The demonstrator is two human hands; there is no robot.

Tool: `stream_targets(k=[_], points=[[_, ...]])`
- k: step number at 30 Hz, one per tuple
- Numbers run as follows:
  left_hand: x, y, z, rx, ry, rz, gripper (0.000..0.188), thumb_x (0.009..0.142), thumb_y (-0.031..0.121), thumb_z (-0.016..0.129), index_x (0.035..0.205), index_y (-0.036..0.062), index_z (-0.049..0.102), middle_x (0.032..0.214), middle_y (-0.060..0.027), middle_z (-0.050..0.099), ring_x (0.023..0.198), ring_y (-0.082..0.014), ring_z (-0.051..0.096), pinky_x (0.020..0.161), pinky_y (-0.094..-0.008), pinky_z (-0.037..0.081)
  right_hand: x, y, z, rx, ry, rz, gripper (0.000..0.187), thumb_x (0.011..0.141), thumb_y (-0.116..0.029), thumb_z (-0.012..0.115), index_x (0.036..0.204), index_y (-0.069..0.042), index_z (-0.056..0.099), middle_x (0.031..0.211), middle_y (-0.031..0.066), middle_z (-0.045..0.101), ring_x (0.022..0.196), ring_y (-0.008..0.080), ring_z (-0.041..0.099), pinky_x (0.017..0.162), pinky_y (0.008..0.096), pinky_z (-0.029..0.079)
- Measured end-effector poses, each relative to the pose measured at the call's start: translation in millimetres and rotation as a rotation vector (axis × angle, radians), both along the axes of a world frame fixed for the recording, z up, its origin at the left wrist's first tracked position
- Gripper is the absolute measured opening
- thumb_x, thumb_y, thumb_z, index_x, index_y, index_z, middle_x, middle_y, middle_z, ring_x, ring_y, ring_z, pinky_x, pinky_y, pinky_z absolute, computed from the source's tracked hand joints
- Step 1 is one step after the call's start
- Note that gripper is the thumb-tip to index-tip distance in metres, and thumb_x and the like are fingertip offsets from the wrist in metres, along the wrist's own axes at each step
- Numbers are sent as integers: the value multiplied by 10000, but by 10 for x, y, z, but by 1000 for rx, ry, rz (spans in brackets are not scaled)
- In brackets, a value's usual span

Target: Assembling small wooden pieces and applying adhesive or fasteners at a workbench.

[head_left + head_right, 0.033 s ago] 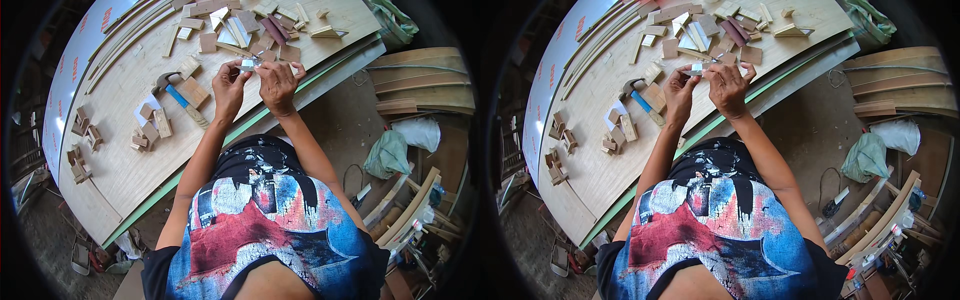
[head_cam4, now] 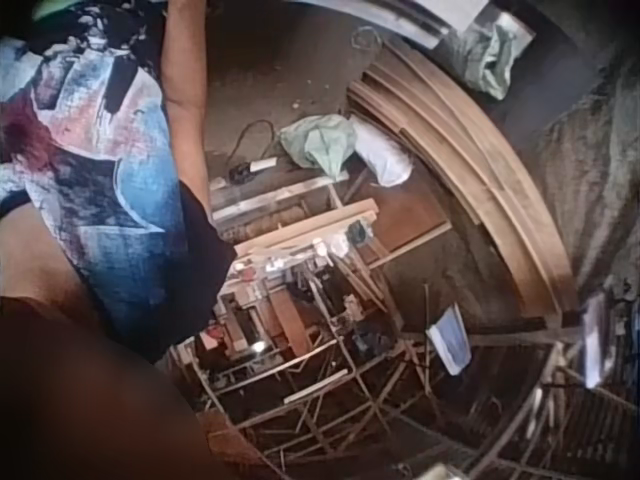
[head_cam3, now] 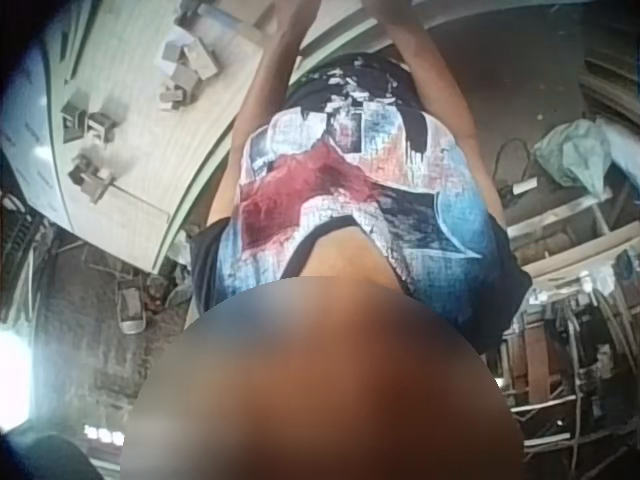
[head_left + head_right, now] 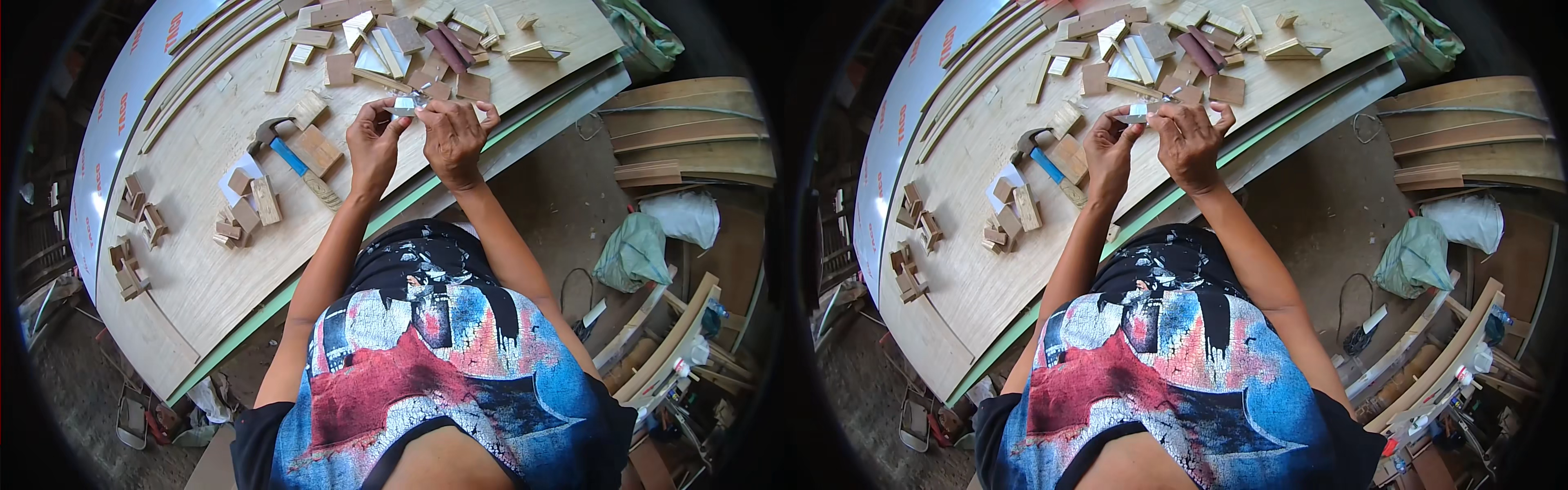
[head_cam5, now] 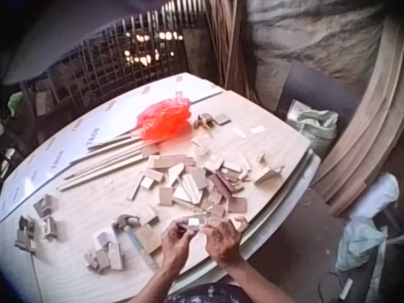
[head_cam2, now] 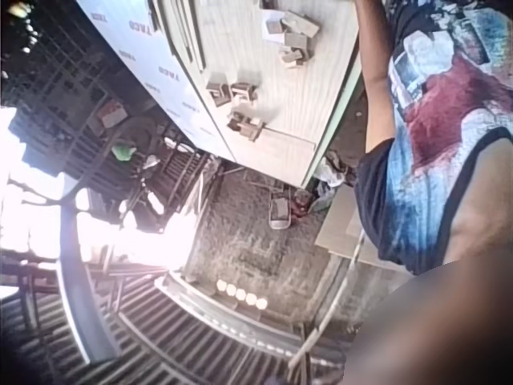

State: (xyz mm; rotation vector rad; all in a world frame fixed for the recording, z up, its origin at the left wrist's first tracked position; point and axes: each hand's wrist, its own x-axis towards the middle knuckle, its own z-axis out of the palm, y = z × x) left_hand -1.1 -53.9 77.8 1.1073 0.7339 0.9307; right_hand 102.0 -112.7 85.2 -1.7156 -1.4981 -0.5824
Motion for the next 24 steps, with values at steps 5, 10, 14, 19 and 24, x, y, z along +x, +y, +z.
stream_targets(k=[5,10,14,19,24], points=[[-22,-12,-36,-61,-36,-21,213,762,-37,587,968,-34,531,864,-62,597,782,-97,549,714,-215,441,3,1,-59,-8,10,-12,131,708,-56,594,766,-170,567,784,-50,549,732,110,543,820,387,263],[-35,-32,4,-130,-43,-21,201,766,-18,594,961,-29,549,892,-59,591,799,-100,544,728,-222,438,101,-6,-160,-32,-1,-62,93,702,-77,606,738,-156,574,775,-51,555,723,111,537,809,396,267],[-45,-30,2,-124,-1,-7,199,767,-10,597,960,-30,549,880,-56,593,794,-100,545,727,-222,439,119,-16,-215,-44,4,-80,91,700,-78,609,738,-154,575,774,-50,555,730,113,537,811,396,267],[-40,-7,-6,-114,24,9,201,763,-15,599,955,-40,543,860,-65,600,772,-99,550,705,-217,441,99,-32,-159,-52,-25,-85,81,705,-90,607,741,-156,578,774,-49,547,730,112,530,808,397,267],[-33,-43,-73,-70,50,-10,208,756,-27,601,953,-45,536,864,-69,600,778,-102,551,718,-214,442,18,10,-124,-40,-15,-47,88,705,-95,605,749,-166,579,780,-48,538,742,115,524,796,401,264]])
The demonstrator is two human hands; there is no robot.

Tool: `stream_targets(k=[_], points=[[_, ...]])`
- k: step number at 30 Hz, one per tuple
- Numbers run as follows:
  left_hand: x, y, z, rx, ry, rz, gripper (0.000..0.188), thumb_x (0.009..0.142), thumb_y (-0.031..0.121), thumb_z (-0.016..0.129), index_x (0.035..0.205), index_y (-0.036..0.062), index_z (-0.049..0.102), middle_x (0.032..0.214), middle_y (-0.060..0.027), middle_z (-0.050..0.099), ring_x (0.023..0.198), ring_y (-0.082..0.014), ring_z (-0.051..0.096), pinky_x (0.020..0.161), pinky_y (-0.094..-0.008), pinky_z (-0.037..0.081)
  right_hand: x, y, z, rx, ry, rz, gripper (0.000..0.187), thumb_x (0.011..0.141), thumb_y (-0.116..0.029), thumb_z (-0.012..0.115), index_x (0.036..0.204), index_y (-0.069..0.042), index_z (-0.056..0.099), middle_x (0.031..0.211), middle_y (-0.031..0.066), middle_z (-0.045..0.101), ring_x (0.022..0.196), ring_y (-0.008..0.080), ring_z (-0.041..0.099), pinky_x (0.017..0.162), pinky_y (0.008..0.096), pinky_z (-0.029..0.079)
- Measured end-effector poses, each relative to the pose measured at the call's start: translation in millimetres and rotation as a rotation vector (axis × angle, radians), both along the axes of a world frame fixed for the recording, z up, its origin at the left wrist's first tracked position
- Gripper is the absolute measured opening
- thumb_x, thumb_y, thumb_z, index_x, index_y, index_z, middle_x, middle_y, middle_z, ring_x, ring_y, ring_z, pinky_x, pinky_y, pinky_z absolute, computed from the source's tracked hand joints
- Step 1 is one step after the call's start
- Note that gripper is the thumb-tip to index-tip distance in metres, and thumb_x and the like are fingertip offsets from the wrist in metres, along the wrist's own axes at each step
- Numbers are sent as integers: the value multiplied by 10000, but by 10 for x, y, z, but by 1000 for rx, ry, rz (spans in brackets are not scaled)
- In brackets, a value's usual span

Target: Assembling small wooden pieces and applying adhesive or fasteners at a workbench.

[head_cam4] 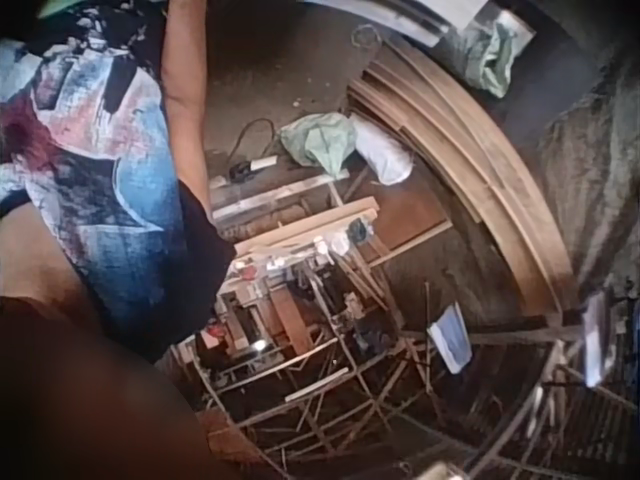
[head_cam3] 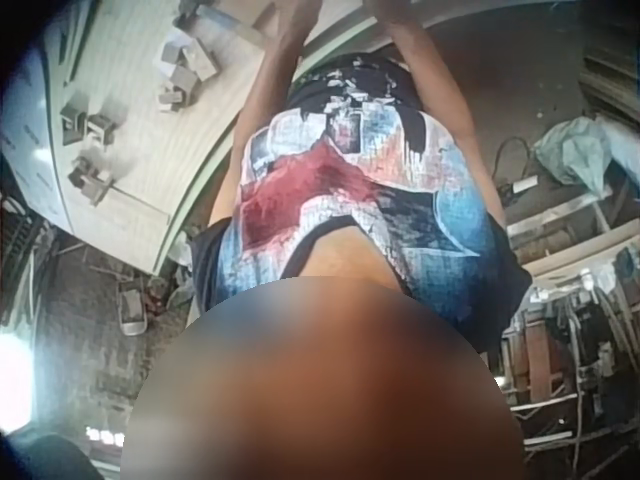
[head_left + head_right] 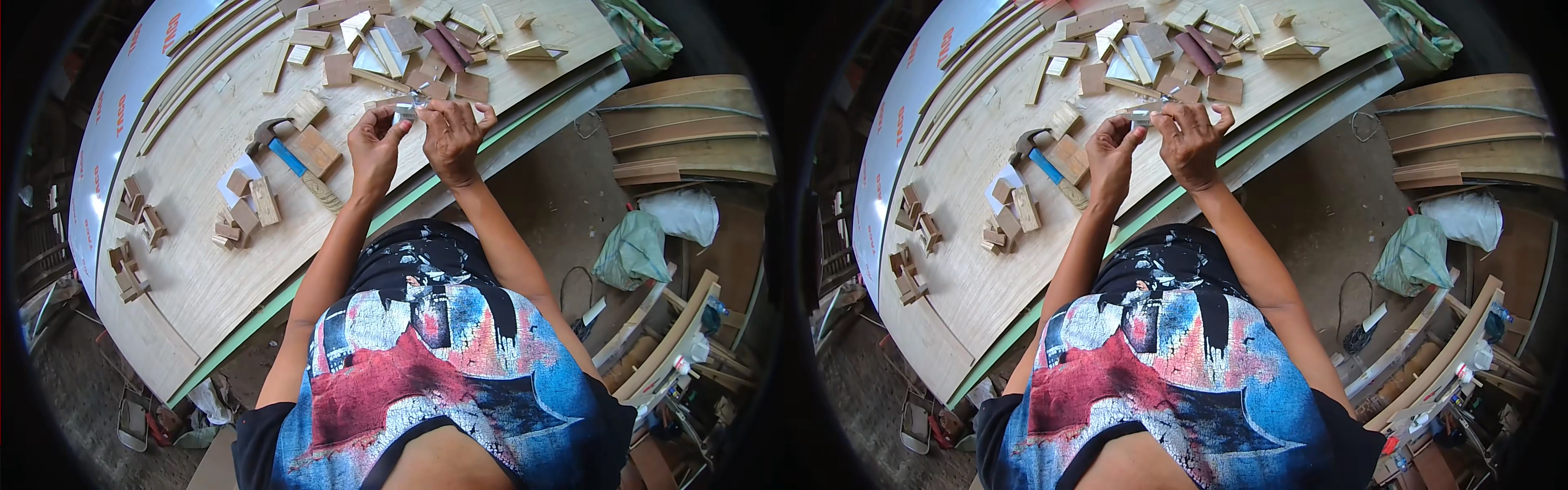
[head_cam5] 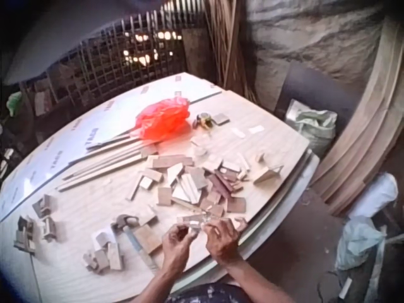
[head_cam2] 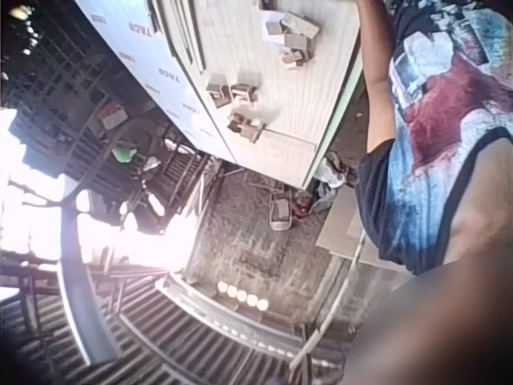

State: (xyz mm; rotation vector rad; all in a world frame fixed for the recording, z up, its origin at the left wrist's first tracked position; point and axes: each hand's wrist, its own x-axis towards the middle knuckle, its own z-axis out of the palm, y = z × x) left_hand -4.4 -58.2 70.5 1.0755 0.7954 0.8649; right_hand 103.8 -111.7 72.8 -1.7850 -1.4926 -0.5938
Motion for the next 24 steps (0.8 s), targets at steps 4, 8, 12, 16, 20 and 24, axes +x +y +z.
stream_targets(k=[4,8,12,16,20,24], points=[[5,-29,139,-42,-43,-15,207,757,-31,595,956,-40,537,877,-69,600,792,-110,555,742,-221,442,158,-35,-151,-83,-6,-92,89,716,-77,571,756,-157,582,781,-35,538,751,126,519,791,392,269],[9,4,172,-17,-101,-43,223,761,-29,591,976,-32,530,902,-70,595,825,-117,554,766,-229,436,199,-58,-155,-68,81,-143,91,715,-53,591,751,-133,566,773,-14,554,755,149,537,774,337,282],[-9,-6,131,19,-135,-36,238,760,-29,590,989,-25,523,914,-71,590,837,-115,549,770,-232,433,164,-17,-3,16,93,-64,108,724,-53,597,779,-135,554,773,3,555,743,168,533,738,330,312],[-13,13,108,53,-172,-38,240,760,-35,585,989,-10,522,905,-65,586,827,-109,544,760,-232,433,84,-12,150,75,90,3,140,695,-39,593,790,-138,565,791,-25,538,748,147,528,756,355,313],[-18,39,106,75,-151,-57,241,759,-37,587,988,-5,521,883,-59,588,805,-97,542,731,-223,437,18,7,173,81,30,55,133,708,-61,595,784,-163,554,797,-46,539,744,119,527,767,354,300],[-17,37,104,84,-146,-50,242,758,-37,589,988,-7,521,867,-57,593,786,-90,541,712,-217,439,2,14,139,62,25,55,133,708,-76,598,783,-176,554,799,-61,538,755,107,523,790,369,277]])
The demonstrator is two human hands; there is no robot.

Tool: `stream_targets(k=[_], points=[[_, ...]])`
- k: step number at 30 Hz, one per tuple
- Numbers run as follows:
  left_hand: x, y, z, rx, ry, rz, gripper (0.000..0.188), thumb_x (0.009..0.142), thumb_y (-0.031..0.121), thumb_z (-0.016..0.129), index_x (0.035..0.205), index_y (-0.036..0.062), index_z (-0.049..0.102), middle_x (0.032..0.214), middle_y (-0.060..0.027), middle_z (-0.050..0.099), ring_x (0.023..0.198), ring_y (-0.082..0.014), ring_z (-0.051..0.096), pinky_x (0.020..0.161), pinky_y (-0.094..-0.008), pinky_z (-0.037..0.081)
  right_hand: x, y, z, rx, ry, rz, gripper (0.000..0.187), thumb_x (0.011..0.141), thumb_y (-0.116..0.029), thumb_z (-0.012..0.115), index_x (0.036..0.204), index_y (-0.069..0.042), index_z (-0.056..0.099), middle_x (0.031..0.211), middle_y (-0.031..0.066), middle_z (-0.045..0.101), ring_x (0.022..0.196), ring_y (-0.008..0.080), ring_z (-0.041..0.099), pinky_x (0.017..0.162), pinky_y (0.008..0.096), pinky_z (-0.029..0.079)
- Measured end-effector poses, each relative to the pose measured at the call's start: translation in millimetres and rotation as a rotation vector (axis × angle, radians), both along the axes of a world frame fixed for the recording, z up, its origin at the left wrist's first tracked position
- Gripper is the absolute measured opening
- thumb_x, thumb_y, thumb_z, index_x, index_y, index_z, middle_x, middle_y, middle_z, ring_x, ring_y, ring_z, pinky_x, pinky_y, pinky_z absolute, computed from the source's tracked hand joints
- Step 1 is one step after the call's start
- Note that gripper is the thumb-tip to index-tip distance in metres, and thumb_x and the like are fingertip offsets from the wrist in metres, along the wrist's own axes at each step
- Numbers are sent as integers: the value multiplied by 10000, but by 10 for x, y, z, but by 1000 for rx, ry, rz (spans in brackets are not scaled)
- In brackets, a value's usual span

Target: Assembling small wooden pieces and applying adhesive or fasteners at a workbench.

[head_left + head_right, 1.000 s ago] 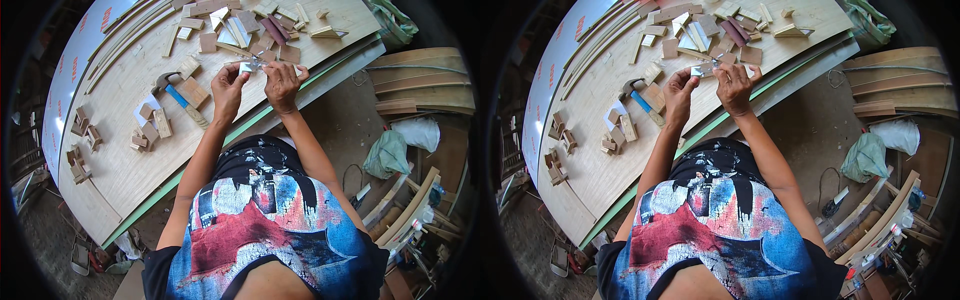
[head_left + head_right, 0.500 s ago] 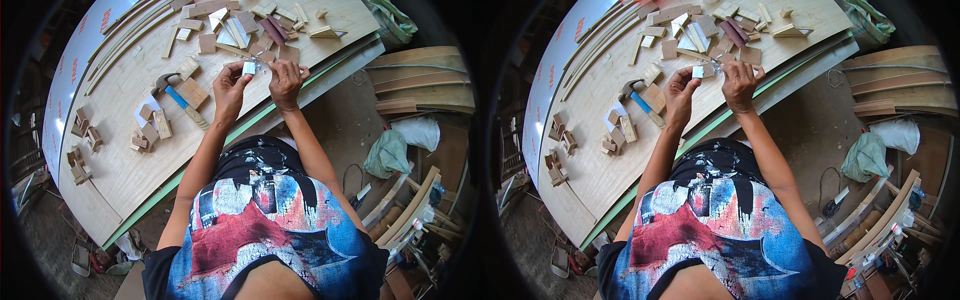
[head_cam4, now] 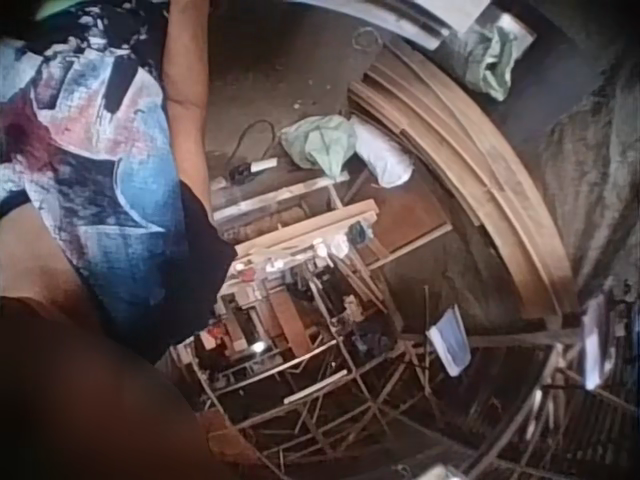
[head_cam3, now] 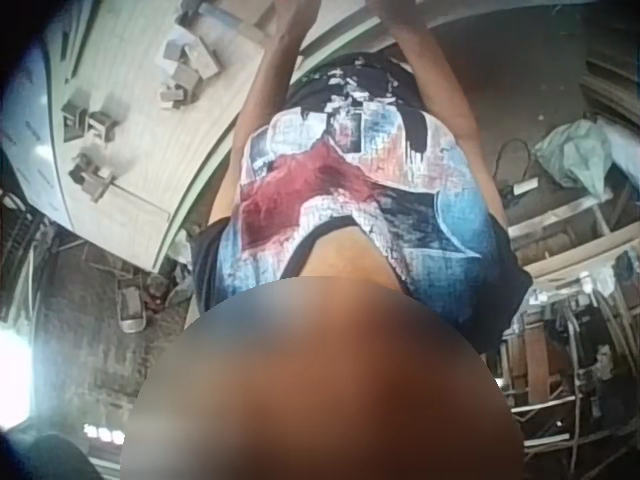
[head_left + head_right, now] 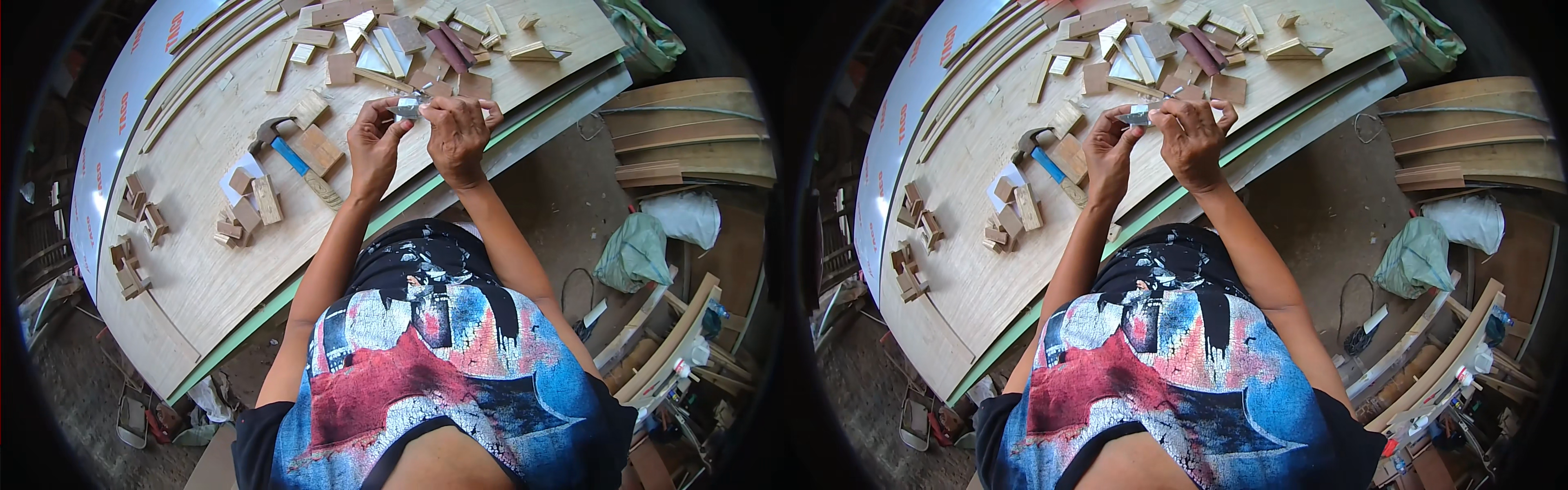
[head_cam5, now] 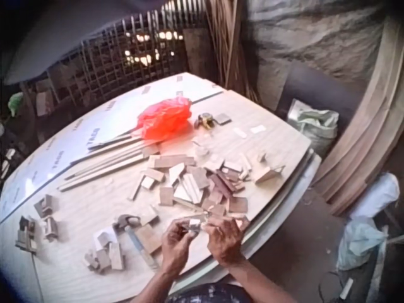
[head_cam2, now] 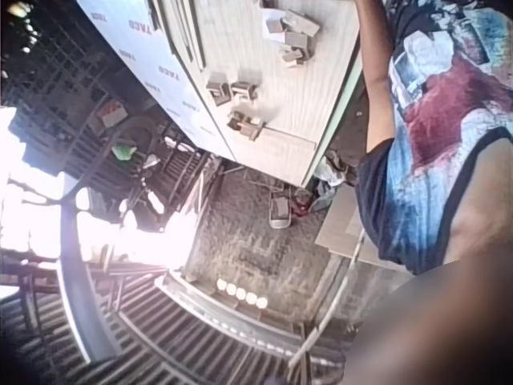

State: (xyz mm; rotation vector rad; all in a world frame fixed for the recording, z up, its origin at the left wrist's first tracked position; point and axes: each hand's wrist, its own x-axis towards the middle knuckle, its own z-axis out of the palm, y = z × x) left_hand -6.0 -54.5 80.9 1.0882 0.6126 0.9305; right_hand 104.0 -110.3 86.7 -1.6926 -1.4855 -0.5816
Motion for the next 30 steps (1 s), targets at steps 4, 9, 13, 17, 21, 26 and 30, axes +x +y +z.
stream_targets(k=[4,9,13,17,21,26,30], points=[[-7,21,-4,-2,33,-10,244,759,-33,593,990,-10,521,862,-59,596,779,-91,543,710,-215,440,-2,9,-5,-11,-7,-9,131,704,-76,597,775,-176,553,803,-64,539,765,104,520,803,384,263],[2,3,9,-83,-34,-11,234,760,-25,598,983,-24,528,878,-64,598,789,-99,547,728,-218,441,37,-8,-65,-48,-25,-46,128,700,-67,593,770,-166,550,815,-59,538,777,112,519,803,384,260],[-21,4,-26,-156,-6,-23,223,760,-11,601,975,-27,542,895,-60,596,799,-104,548,745,-220,439,47,-2,-116,-53,-13,-62,116,709,-52,568,766,-151,546,819,-45,537,786,126,513,802,384,260],[-14,-53,127,-166,-42,-72,225,759,-3,603,976,-28,546,901,-58,597,800,-106,548,758,-221,433,285,-40,-273,-127,-5,-233,110,721,-42,540,764,-143,546,798,-19,536,749,152,506,757,346,280],[-7,-7,41,-154,-46,-41,248,748,-15,610,985,-26,540,910,-64,596,833,-115,551,775,-233,431,223,49,-151,-58,76,-159,159,678,-21,548,766,-154,555,805,-33,551,765,137,513,760,327,284],[8,-19,81,-104,-33,-23,273,741,-36,607,1001,-29,526,921,-73,593,849,-122,554,781,-237,433,172,15,-17,-25,80,-88,190,665,-11,579,799,-146,566,834,-28,564,790,149,520,765,343,306],[-9,-17,90,-24,-34,27,316,731,-53,610,1027,-29,501,925,-73,584,853,-121,553,780,-243,442,158,3,32,9,83,-47,177,675,-26,589,800,-150,566,832,-26,559,771,155,522,754,350,316]])
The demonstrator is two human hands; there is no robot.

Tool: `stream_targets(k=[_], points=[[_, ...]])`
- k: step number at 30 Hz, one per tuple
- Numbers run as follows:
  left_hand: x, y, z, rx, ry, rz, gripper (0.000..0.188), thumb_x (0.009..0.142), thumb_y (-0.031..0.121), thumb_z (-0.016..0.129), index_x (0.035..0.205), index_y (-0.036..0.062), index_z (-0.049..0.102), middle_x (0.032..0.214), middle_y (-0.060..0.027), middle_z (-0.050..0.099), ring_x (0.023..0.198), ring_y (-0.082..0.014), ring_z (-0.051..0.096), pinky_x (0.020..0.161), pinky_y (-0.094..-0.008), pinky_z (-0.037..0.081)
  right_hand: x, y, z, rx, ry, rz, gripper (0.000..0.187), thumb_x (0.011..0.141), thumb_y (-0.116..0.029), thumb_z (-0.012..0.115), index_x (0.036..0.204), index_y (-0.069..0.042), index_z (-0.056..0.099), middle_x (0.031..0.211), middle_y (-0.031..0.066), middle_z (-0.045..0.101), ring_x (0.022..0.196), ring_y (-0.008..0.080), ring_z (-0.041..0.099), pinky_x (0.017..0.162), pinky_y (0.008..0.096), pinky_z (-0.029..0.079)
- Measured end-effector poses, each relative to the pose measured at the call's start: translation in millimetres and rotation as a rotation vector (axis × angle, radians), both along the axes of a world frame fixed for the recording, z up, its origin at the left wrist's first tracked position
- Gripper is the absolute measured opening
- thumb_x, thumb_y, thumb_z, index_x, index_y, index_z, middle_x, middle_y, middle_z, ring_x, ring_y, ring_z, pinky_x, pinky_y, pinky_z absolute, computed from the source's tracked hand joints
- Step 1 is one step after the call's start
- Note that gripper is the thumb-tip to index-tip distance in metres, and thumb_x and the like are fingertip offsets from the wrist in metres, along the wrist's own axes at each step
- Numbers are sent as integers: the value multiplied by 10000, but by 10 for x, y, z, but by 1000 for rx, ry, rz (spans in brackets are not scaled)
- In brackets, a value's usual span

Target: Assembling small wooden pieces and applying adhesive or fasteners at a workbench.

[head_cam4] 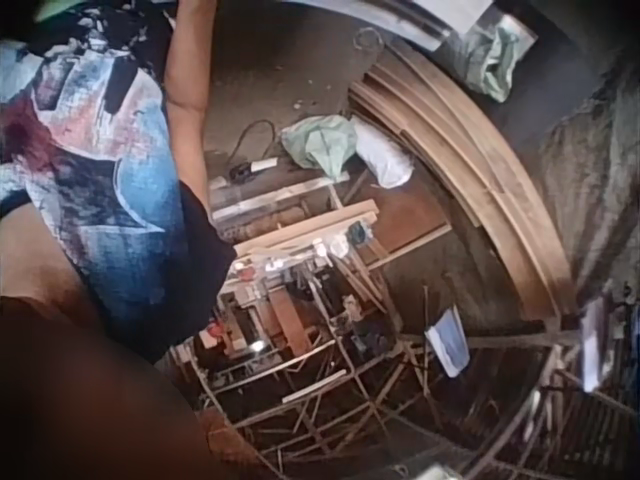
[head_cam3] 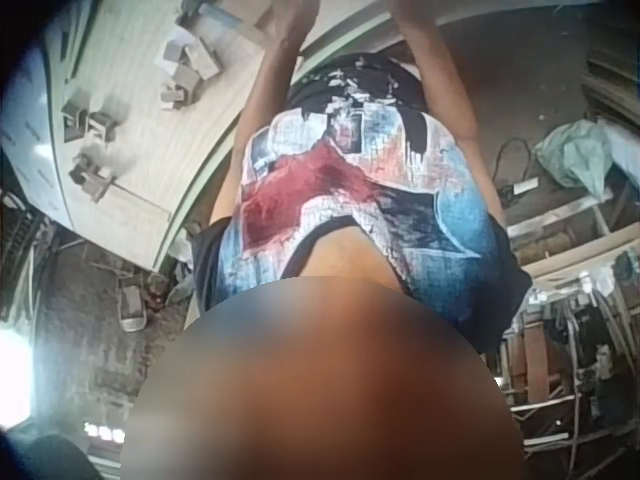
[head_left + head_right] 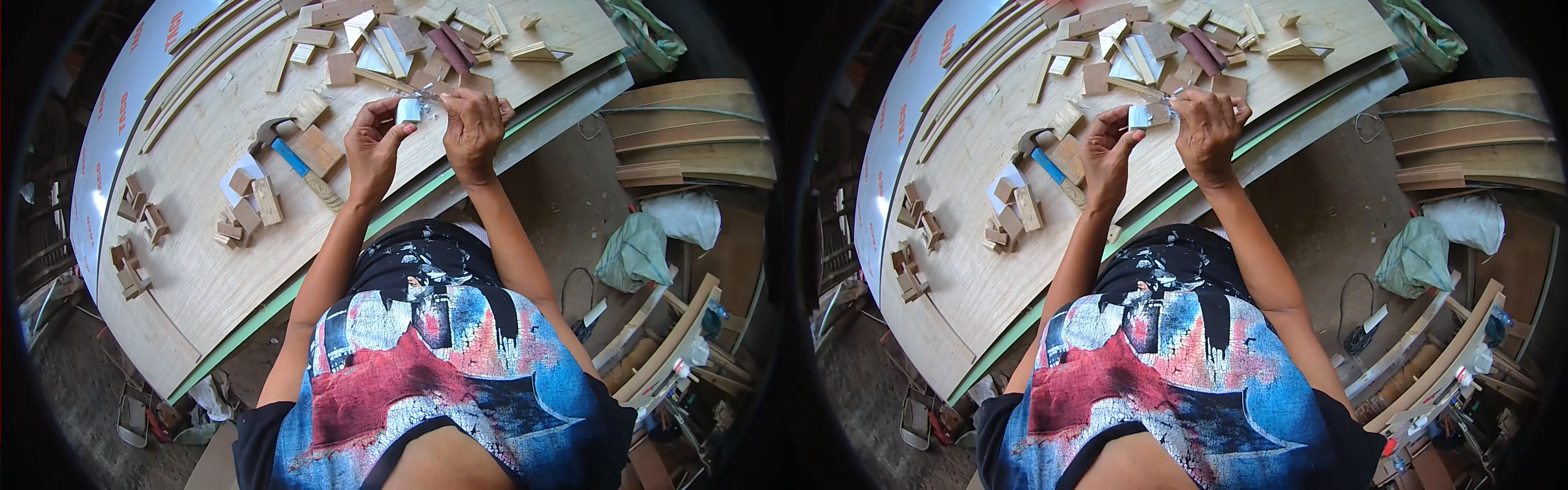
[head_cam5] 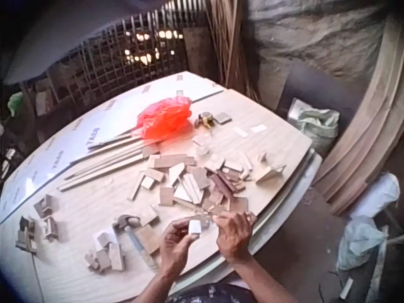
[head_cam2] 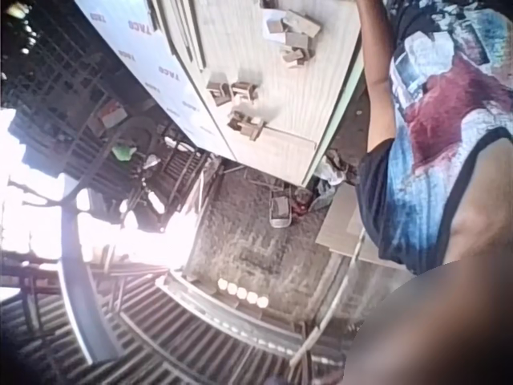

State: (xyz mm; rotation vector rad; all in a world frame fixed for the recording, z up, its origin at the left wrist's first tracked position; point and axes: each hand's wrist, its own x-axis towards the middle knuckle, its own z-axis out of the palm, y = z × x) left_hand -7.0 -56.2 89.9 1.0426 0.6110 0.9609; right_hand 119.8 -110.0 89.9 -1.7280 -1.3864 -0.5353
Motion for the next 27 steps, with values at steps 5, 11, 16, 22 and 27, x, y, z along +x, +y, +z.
stream_targets(k=[5,11,16,22,27], points=[[-7,3,-18,39,2,14,301,733,-63,604,1016,-29,505,912,-71,584,834,-111,555,750,-233,457,-99,-25,78,41,-70,74,172,683,-49,609,811,-158,569,806,-43,543,743,136,521,747,356,307],[-22,2,27,53,76,5,258,734,-64,606,978,-29,530,858,-56,593,765,-81,552,688,-210,460,-163,-31,83,26,-89,124,208,667,-51,616,834,-170,581,810,-49,542,758,123,522,763,366,291],[-20,3,19,65,82,-2,257,739,-66,600,983,-29,529,857,-57,595,766,-78,550,684,-207,455,-155,-42,60,5,-103,127,232,655,-36,602,845,-168,584,815,-52,544,771,121,521,783,376,273],[-20,-7,1,-18,20,-21,245,741,-54,602,974,-33,530,900,-67,590,812,-102,557,737,-222,457,-127,-35,2,-28,-106,79,216,655,-44,580,834,-165,584,830,-50,544,779,122,520,802,386,257],[6,-47,139,36,85,-53,243,740,-43,606,970,-43,530,924,-79,592,838,-116,564,765,-239,459,50,-50,-205,-78,-48,-87,156,689,-29,546,784,-147,585,813,-37,557,774,135,520,796,358,272]])
